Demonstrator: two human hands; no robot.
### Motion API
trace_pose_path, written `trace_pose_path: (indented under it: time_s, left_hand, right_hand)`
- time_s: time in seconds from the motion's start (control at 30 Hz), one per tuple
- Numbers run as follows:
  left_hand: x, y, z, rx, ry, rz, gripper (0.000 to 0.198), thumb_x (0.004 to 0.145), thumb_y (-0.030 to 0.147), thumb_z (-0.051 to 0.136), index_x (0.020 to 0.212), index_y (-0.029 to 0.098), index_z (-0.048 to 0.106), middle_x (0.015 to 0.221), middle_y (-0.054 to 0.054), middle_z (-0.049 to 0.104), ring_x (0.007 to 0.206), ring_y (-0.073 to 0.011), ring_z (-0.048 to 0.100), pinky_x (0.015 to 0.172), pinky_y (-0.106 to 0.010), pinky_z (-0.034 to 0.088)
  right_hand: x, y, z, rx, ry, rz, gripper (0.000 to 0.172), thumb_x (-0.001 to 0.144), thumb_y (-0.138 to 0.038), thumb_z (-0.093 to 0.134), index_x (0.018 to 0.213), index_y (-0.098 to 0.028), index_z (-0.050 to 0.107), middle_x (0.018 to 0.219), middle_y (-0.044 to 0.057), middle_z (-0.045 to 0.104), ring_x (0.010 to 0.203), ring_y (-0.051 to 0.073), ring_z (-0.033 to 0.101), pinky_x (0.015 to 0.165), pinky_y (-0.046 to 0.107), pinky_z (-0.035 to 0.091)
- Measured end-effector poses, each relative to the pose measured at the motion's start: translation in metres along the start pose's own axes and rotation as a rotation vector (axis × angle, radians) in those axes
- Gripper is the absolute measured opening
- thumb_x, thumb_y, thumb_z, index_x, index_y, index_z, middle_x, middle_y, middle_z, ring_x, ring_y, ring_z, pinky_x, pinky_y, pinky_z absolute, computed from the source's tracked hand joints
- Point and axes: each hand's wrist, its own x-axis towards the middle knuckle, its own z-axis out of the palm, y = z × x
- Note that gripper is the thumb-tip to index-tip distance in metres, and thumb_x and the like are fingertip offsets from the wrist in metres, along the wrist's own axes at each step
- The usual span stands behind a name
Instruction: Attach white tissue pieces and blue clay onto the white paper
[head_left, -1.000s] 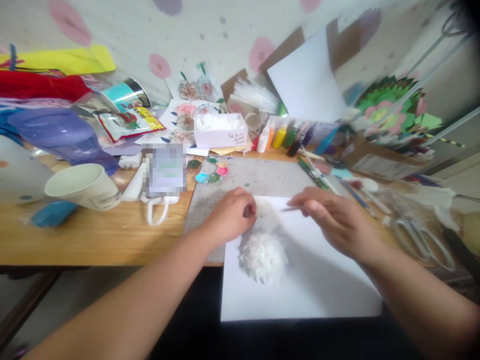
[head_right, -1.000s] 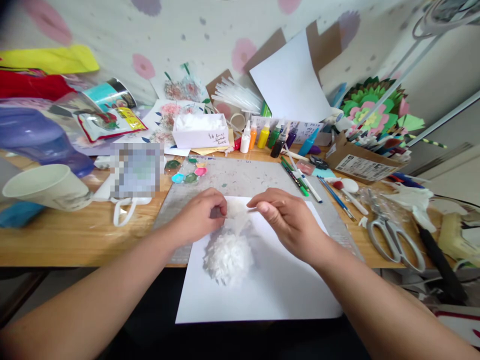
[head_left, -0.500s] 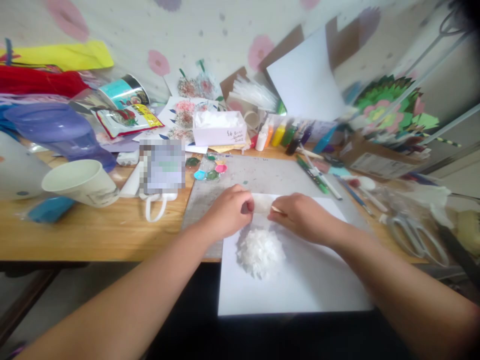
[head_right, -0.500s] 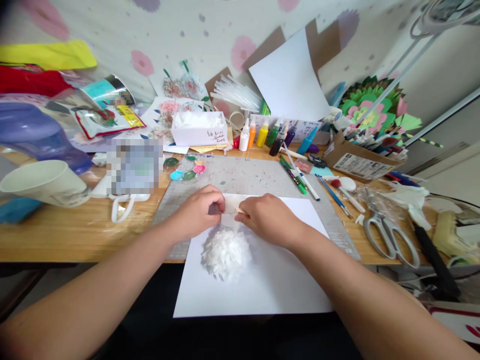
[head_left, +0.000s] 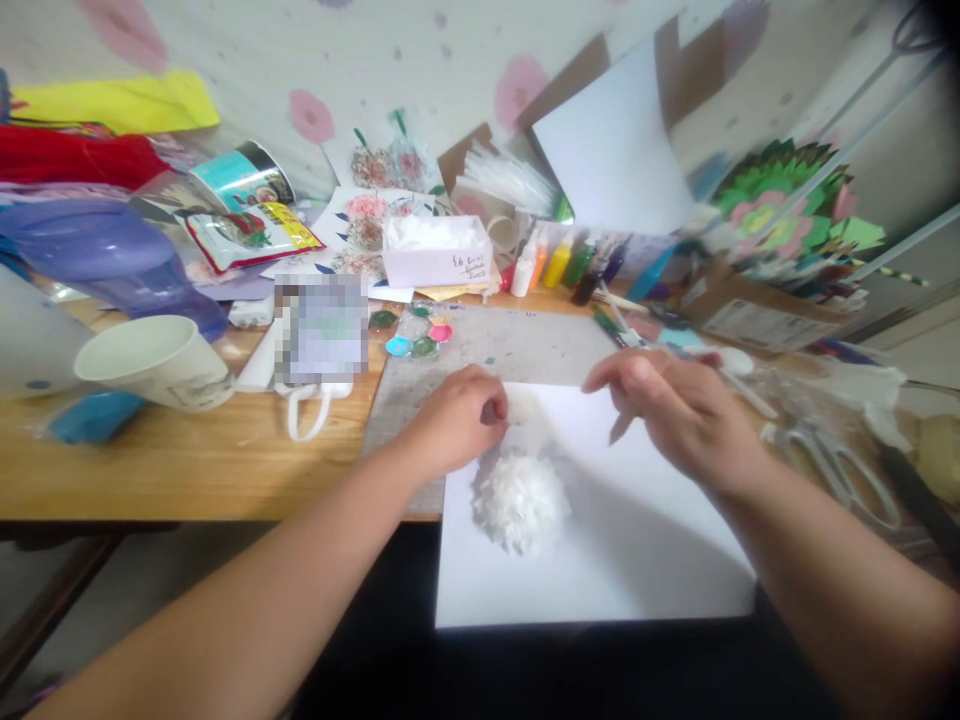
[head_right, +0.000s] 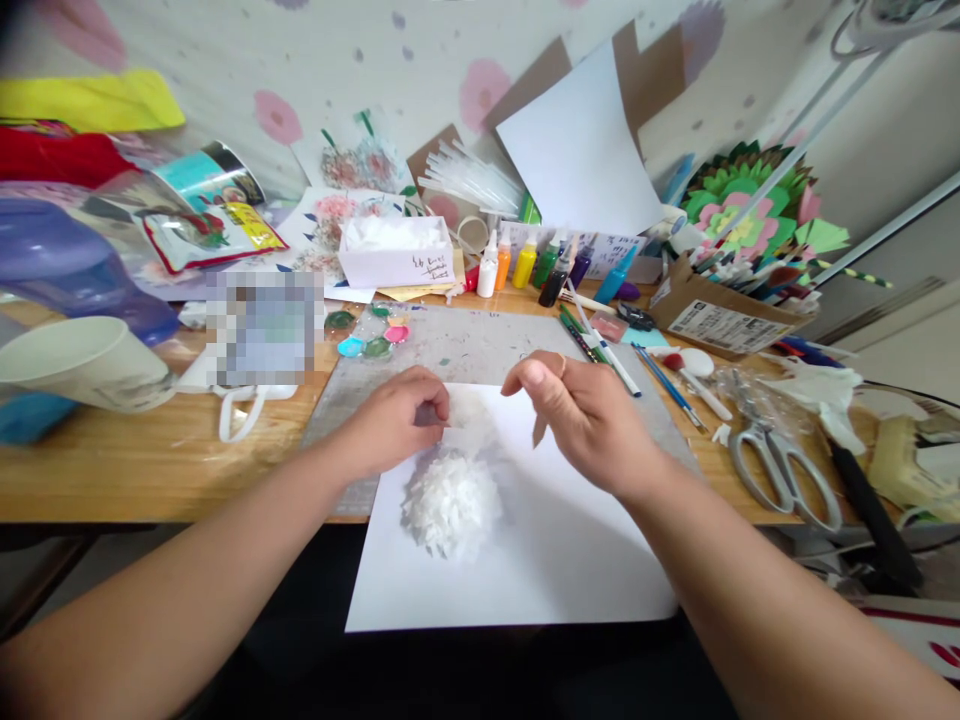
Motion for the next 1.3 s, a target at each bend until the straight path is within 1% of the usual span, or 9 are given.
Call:
trace_pose_path:
  time_s: [0.1, 0.2, 0.27, 0.5, 0.77, 0.87, 1.0, 1.2, 1.3]
  left_hand:
    - [0.0, 0.0, -0.001, -0.009, -0.006, 0.015, 0.006, 0.071, 0.014, 0.06, 0.072, 0.019, 0.058, 0.088, -0.001, 0.054, 0.084, -0.0169, 0.054, 0.073, -0.03, 0.043]
    - [0.0, -0.001, -0.001, -0.022, -0.003, 0.033, 0.006, 0.071, 0.014, 0.061, 0.073, 0.019, 0.057, 0.089, -0.001, 0.054, 0.084, -0.0163, 0.053, 0.074, -0.029, 0.043]
    - [0.0, -0.002, 0.0, -0.027, -0.001, 0.036, 0.007, 0.071, 0.014, 0.062, 0.073, 0.019, 0.057, 0.089, -0.001, 0.053, 0.083, -0.0159, 0.053, 0.074, -0.029, 0.043]
    - [0.0, -0.002, 0.002, -0.031, -0.002, 0.012, 0.009, 0.07, 0.013, 0.063, 0.073, 0.019, 0.057, 0.09, -0.001, 0.053, 0.084, -0.0169, 0.053, 0.071, -0.029, 0.043]
    - [-0.001, -0.002, 0.002, -0.028, -0.007, 0.003, 0.009, 0.069, 0.014, 0.064, 0.072, 0.02, 0.057, 0.09, -0.001, 0.053, 0.085, -0.0171, 0.053, 0.072, -0.029, 0.043]
    - [0.0, -0.002, 0.002, -0.025, -0.002, -0.004, 0.01, 0.069, 0.015, 0.065, 0.073, 0.02, 0.057, 0.09, 0.0, 0.053, 0.086, -0.017, 0.053, 0.073, -0.029, 0.043]
    - [0.0, -0.002, 0.002, -0.023, -0.003, -0.012, 0.01, 0.069, 0.018, 0.066, 0.072, 0.02, 0.057, 0.09, -0.001, 0.053, 0.085, -0.0173, 0.053, 0.072, -0.03, 0.043]
    - [-0.001, -0.001, 0.001, -0.027, -0.004, -0.001, 0.011, 0.068, 0.012, 0.063, 0.071, 0.02, 0.057, 0.089, -0.001, 0.053, 0.085, -0.017, 0.053, 0.073, -0.029, 0.043]
    - [-0.001, -0.001, 0.001, -0.028, 0.0, -0.005, 0.01, 0.069, 0.015, 0.065, 0.071, 0.02, 0.057, 0.089, -0.001, 0.054, 0.085, -0.0173, 0.053, 0.072, -0.029, 0.043]
  right_hand:
    - [-0.011, -0.006, 0.012, 0.001, 0.02, -0.075, 0.029, 0.094, -0.033, 0.046, 0.078, -0.018, 0.065, 0.067, 0.0, 0.065, 0.05, 0.009, 0.056, 0.048, 0.021, 0.042]
    - [-0.018, -0.005, 0.024, -0.082, 0.001, -0.195, 0.01, 0.088, -0.021, 0.057, 0.083, -0.017, 0.065, 0.07, 0.0, 0.067, 0.059, 0.01, 0.06, 0.056, 0.02, 0.045]
    - [-0.022, 0.0, 0.03, -0.117, -0.012, -0.255, 0.006, 0.087, -0.018, 0.058, 0.085, -0.016, 0.064, 0.074, 0.002, 0.068, 0.064, 0.011, 0.062, 0.06, 0.021, 0.046]
    - [-0.023, 0.012, 0.04, -0.173, -0.107, -0.317, 0.01, 0.088, -0.019, 0.055, 0.091, -0.013, 0.063, 0.074, 0.005, 0.066, 0.065, 0.013, 0.06, 0.059, 0.024, 0.047]
    - [-0.023, 0.01, 0.039, -0.177, -0.04, -0.331, 0.01, 0.088, -0.017, 0.054, 0.09, -0.015, 0.063, 0.073, 0.005, 0.066, 0.064, 0.014, 0.06, 0.058, 0.025, 0.048]
    - [-0.022, 0.013, 0.043, -0.21, -0.053, -0.337, 0.009, 0.088, -0.017, 0.055, 0.089, -0.015, 0.064, 0.074, 0.005, 0.066, 0.065, 0.014, 0.06, 0.059, 0.025, 0.048]
    - [-0.021, 0.017, 0.046, -0.219, -0.081, -0.304, 0.009, 0.088, -0.017, 0.056, 0.09, -0.015, 0.064, 0.077, 0.005, 0.067, 0.067, 0.014, 0.061, 0.061, 0.026, 0.048]
    - [-0.02, 0.015, 0.043, -0.178, -0.053, -0.285, 0.009, 0.088, -0.017, 0.055, 0.089, -0.016, 0.063, 0.074, 0.004, 0.067, 0.065, 0.013, 0.061, 0.058, 0.025, 0.047]
    - [-0.019, 0.016, 0.045, -0.211, -0.072, -0.294, 0.01, 0.089, -0.018, 0.054, 0.09, -0.017, 0.064, 0.076, 0.004, 0.067, 0.065, 0.014, 0.061, 0.06, 0.025, 0.048]
